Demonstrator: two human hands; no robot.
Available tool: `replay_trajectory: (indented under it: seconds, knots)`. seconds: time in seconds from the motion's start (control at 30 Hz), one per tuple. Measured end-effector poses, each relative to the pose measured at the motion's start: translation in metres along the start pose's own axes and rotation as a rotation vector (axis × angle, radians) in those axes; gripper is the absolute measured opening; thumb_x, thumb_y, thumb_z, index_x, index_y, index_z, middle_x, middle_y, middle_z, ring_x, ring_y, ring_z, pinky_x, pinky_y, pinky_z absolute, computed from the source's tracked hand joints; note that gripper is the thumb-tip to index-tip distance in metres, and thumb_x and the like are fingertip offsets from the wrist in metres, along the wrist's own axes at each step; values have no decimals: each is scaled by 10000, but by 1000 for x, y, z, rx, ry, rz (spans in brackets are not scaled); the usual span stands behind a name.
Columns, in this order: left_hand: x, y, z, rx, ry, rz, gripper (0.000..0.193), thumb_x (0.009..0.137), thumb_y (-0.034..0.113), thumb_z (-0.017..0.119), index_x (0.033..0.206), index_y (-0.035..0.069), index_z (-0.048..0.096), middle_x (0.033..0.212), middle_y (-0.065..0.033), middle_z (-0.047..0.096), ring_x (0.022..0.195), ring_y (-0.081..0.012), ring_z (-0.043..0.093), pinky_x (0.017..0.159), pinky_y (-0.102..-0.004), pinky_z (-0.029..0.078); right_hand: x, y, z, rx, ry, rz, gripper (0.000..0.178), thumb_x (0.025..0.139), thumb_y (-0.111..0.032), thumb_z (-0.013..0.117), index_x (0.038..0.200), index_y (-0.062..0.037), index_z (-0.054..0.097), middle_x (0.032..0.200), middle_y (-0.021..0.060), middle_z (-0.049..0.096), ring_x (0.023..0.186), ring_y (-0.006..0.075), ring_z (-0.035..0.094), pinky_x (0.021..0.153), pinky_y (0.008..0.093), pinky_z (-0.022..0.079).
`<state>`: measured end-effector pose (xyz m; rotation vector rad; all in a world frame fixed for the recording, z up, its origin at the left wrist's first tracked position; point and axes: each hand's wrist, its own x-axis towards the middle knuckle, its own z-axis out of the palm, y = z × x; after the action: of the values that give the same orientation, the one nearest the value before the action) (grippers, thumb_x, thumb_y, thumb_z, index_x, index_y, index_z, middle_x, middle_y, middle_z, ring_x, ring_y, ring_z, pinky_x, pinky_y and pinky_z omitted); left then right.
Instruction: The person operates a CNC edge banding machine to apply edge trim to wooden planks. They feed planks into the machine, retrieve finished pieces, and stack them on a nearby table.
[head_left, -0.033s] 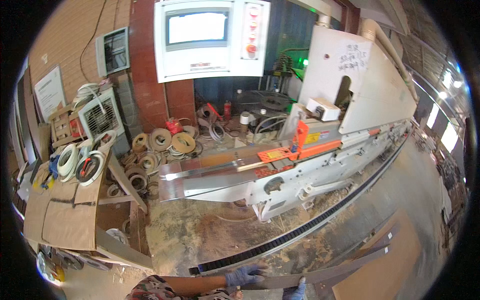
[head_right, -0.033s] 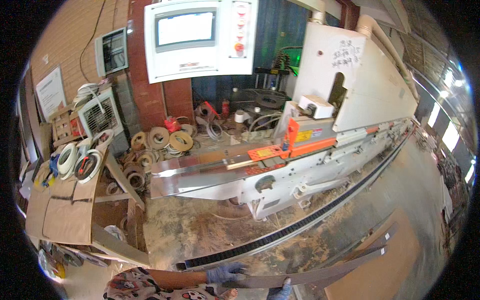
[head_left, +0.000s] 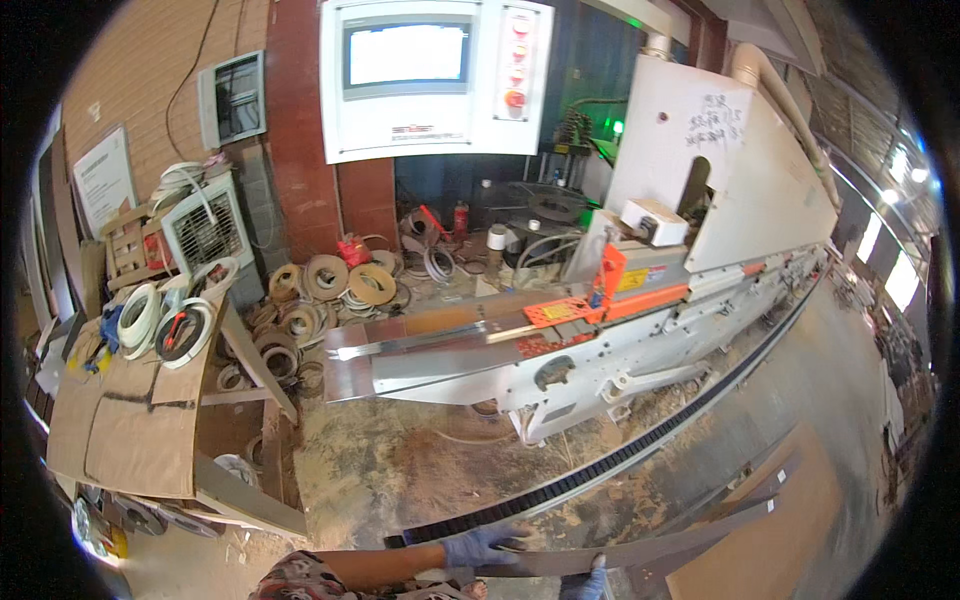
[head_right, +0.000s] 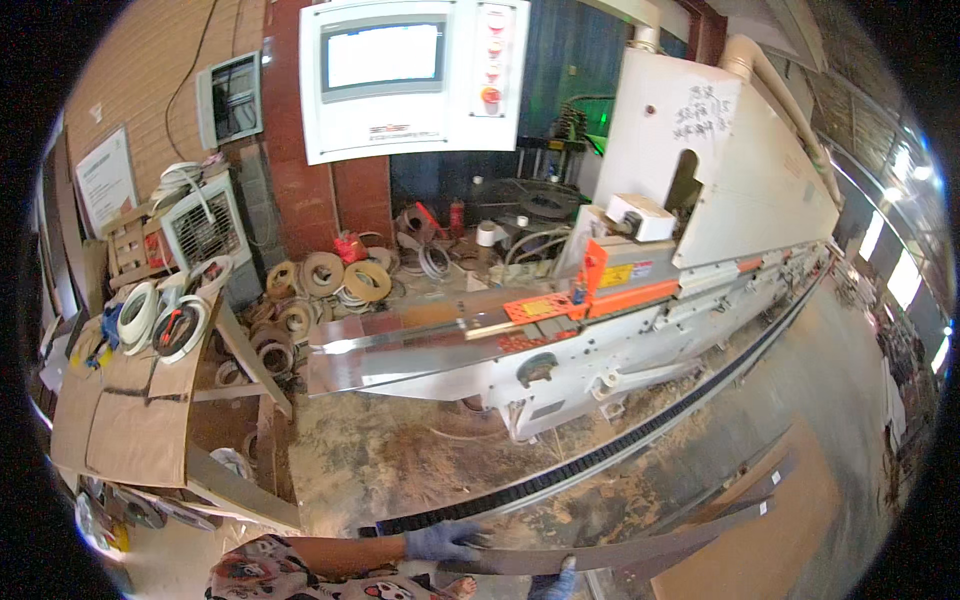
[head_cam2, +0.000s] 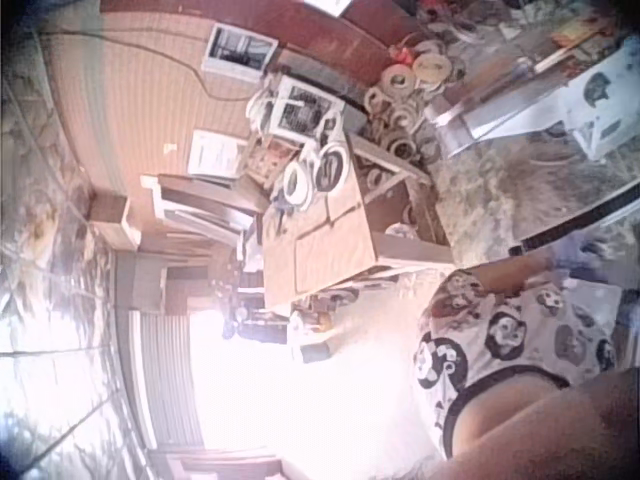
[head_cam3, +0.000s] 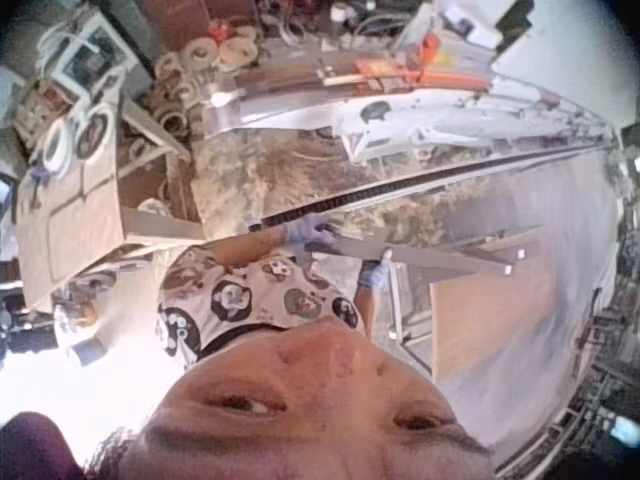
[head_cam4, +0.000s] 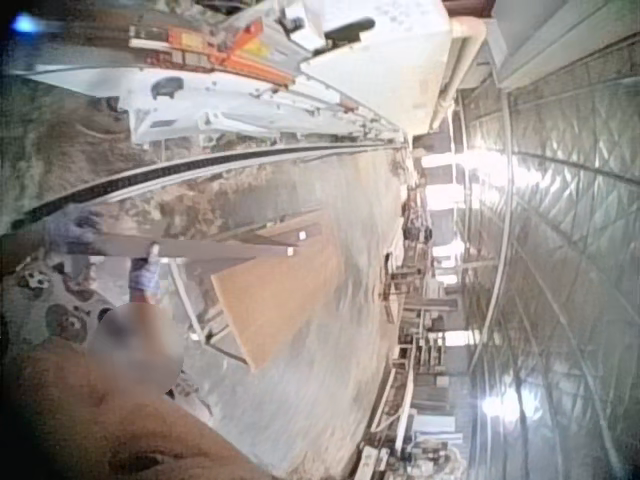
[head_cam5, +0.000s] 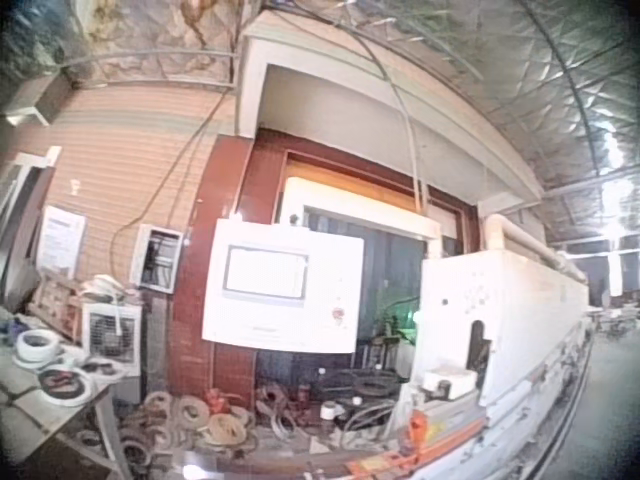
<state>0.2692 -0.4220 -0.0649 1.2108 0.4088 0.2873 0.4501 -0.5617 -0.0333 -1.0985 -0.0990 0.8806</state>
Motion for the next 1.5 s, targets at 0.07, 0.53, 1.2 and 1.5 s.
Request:
replay_trajectory:
  seconds: [0.07,0.53,1.2,1.5]
  knots:
    - [-45,49,-25,211,16,-87,595,876,247,681,1390,72,438,1358,-123,508,1208,-207,522,1003,-335,432,-15,26,31,-27,-101,33,566,895,-459,571,1301,-73,491,1248,116,548,1116,269,515,985,435,400]
    - [-354,111,-290,872,441,-388,427,802,446,678,1131,174,677,1105,-99,667,1068,-298,594,903,-424,467,56,109,60,500,113,142,555,888,-613,434,1004,-99,608,904,93,637,879,313,585,832,511,478]
    - [-311,140,-317,1327,608,-500,772,729,497,714,1316,45,493,1229,-141,591,1143,-281,551,959,-370,452,-34,219,261,159,-452,431,374,865,-255,669,1187,-96,563,887,12,584,694,144,549,708,280,503]
    - [-343,109,-418,581,910,-391,688,802,329,702,1354,14,438,1341,-140,493,1174,-273,511,997,-355,437,-24,181,182,-43,44,156,112,894,-177,619,925,-75,654,718,-4,555,627,128,543,582,271,465]
